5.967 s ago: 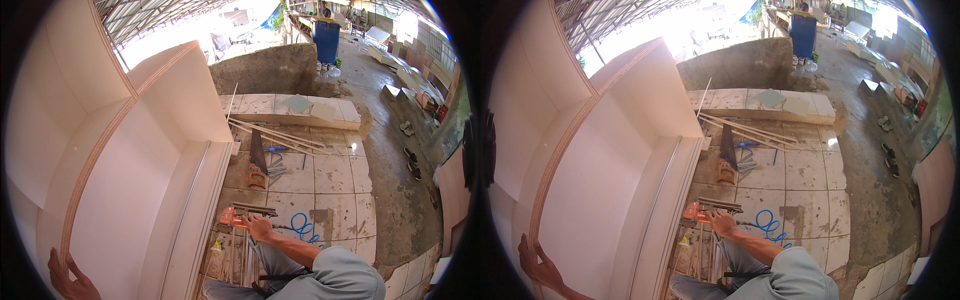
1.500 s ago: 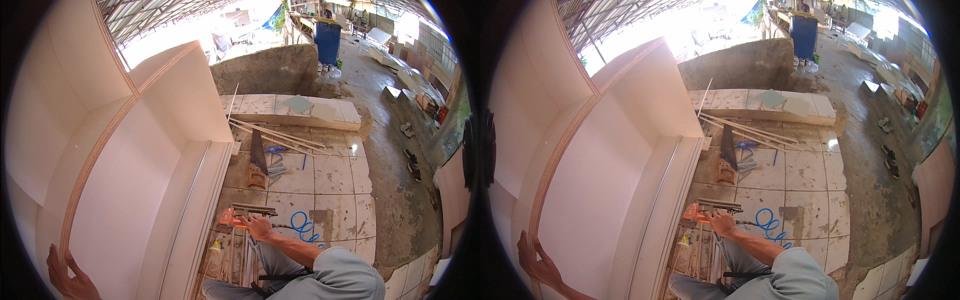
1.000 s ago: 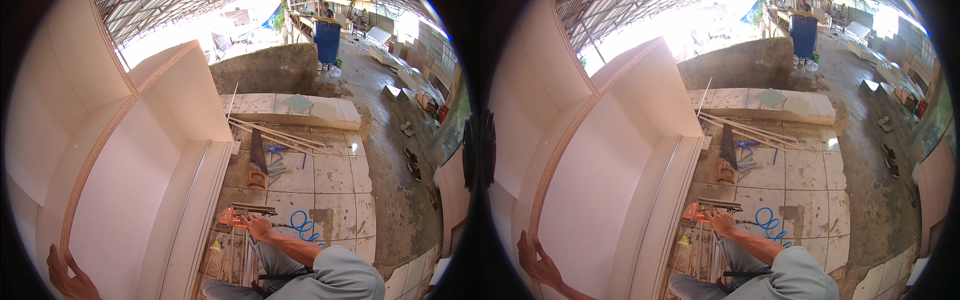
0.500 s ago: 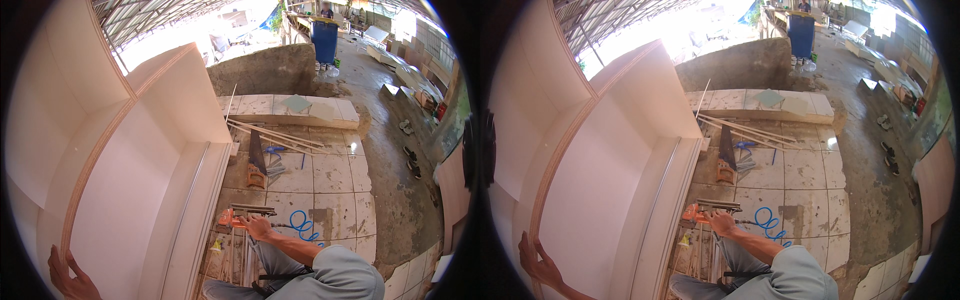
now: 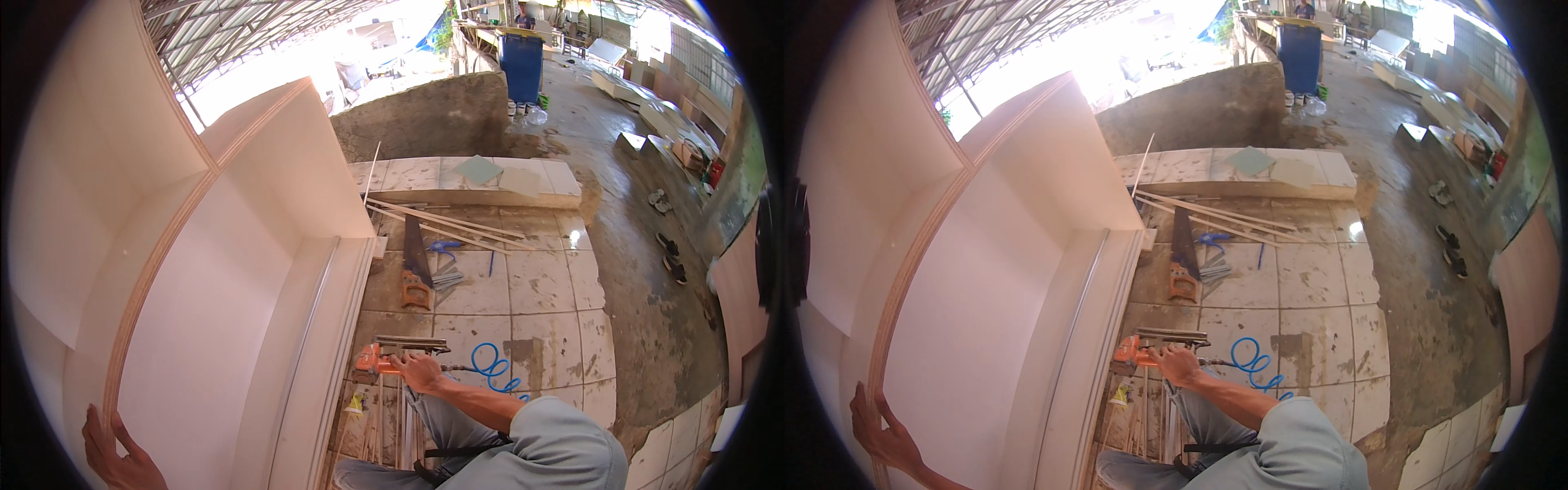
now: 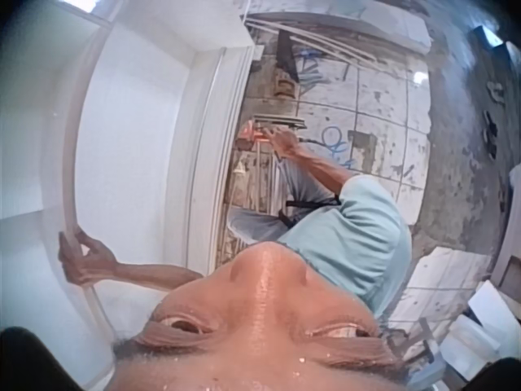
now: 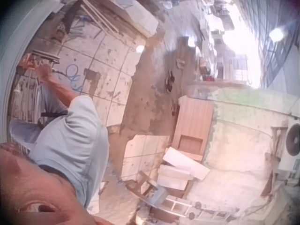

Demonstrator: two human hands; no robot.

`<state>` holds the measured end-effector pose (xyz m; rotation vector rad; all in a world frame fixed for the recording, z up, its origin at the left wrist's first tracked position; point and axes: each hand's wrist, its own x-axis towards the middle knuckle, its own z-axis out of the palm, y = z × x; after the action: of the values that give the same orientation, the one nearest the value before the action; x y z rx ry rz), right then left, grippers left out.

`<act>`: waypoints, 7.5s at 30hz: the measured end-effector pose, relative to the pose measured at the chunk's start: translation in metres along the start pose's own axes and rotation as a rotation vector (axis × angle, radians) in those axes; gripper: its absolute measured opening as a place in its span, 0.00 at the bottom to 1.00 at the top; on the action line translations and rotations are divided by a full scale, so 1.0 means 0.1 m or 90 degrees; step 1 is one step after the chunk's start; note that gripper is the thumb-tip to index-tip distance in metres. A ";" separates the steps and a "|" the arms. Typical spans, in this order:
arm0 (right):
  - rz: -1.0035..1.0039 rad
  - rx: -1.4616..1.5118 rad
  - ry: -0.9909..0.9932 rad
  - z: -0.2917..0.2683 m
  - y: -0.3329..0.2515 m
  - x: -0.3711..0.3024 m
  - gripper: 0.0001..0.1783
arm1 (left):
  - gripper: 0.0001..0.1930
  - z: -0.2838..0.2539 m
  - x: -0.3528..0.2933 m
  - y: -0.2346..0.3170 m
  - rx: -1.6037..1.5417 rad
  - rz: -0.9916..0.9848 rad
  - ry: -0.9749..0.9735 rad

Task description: The person attaches thin wood strips to a cabinet unit, marking measurements with a pen, cutting a strip with a saw, and then securing it using a pneumatic nail gun.

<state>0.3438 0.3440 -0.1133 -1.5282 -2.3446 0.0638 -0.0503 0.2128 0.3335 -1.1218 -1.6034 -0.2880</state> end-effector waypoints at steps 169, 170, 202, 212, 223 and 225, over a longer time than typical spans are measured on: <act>0.184 0.045 -0.202 -0.20 0.12 0.18 0.21 | 0.18 0.10 0.01 0.02 -0.016 0.034 0.058; 0.182 0.048 -0.197 -0.19 0.11 0.19 0.21 | 0.18 0.11 0.01 0.00 -0.005 0.035 0.060; 0.440 -0.020 -0.223 -0.17 1.15 -1.21 0.13 | 0.18 0.03 0.04 0.09 -0.010 0.018 0.069; 0.422 -0.082 -0.276 0.01 1.35 -2.18 0.14 | 0.16 0.11 0.01 -0.01 -0.006 0.049 0.066; 0.457 -0.017 -0.265 0.44 1.21 -2.39 0.34 | 0.18 0.15 -0.02 -0.03 -0.019 0.056 0.027; 0.449 -0.023 -0.229 0.55 1.21 -2.50 0.36 | 0.18 0.10 0.03 0.00 -0.012 0.037 0.038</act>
<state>0.5243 0.1787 -0.2557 -2.4543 -1.9125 0.5013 -0.0565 0.2211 0.3320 -1.1620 -1.5152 -0.2960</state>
